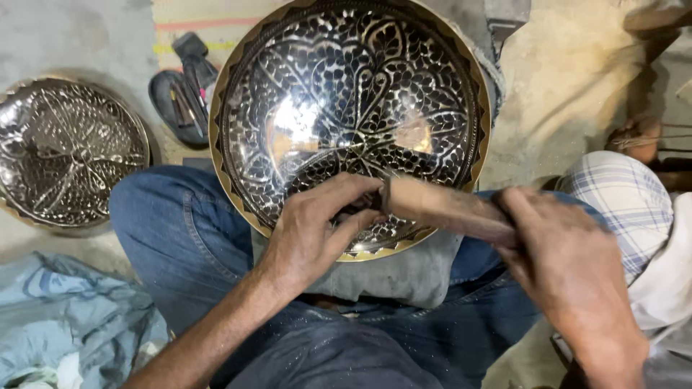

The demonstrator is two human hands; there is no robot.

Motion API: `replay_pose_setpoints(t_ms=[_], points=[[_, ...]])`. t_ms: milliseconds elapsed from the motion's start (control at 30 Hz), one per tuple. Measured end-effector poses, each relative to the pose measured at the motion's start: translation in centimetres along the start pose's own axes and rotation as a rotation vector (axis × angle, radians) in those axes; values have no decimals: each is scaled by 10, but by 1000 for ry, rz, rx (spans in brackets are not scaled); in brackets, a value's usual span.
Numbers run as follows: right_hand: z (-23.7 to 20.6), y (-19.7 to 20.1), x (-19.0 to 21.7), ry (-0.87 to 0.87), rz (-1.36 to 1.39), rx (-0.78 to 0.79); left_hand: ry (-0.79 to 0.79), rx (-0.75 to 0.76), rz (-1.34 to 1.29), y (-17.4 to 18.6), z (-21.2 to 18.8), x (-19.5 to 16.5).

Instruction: The person sits cross-legged and uses a hammer and chisel to emboss a decorative pattern into a large metal bowl resting on their lap. They repeatedly strike the chisel to create a textured, symmetrical design on the bowl's surface.

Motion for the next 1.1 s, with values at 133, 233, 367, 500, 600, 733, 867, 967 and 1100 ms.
replay_pose_setpoints(t_ms=[133, 233, 367, 500, 600, 733, 867, 967, 1100], points=[[3, 0, 4, -10, -42, 34, 109, 34, -22, -4, -3, 8], [3, 6, 8, 66, -35, -49, -68, -27, 17, -3, -4, 3], [-2, 0, -4, -269, 342, -65, 3, -13, -10, -4, -5, 7], [-5, -5, -5, -199, 332, -147, 12, -5, -16, -3, -5, 4], [-6, -6, -4, -65, 173, -112, -2, 2, -26, -2, -5, 0], [-6, -14, -10, -211, 263, -15, 58, 9, -13, 0, -3, -1], [-6, -12, 4, 111, -14, -98, 4, -9, -30, 2, -2, -5], [-10, -22, -11, -357, 406, 76, 8, -4, -29, 3, -4, -5], [-9, -18, -4, -138, 85, 17, 3, 6, -25, 4, -4, -5]])
Point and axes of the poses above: each hand's wrist, its own z-axis towards the middle knuckle, its own y-axis out of the back of the hand, x = y × z, the point moved 4 cm from there along z, towards the middle knuckle, and after that the axes turned 4 degrees about -x, right-handed, at the moved point
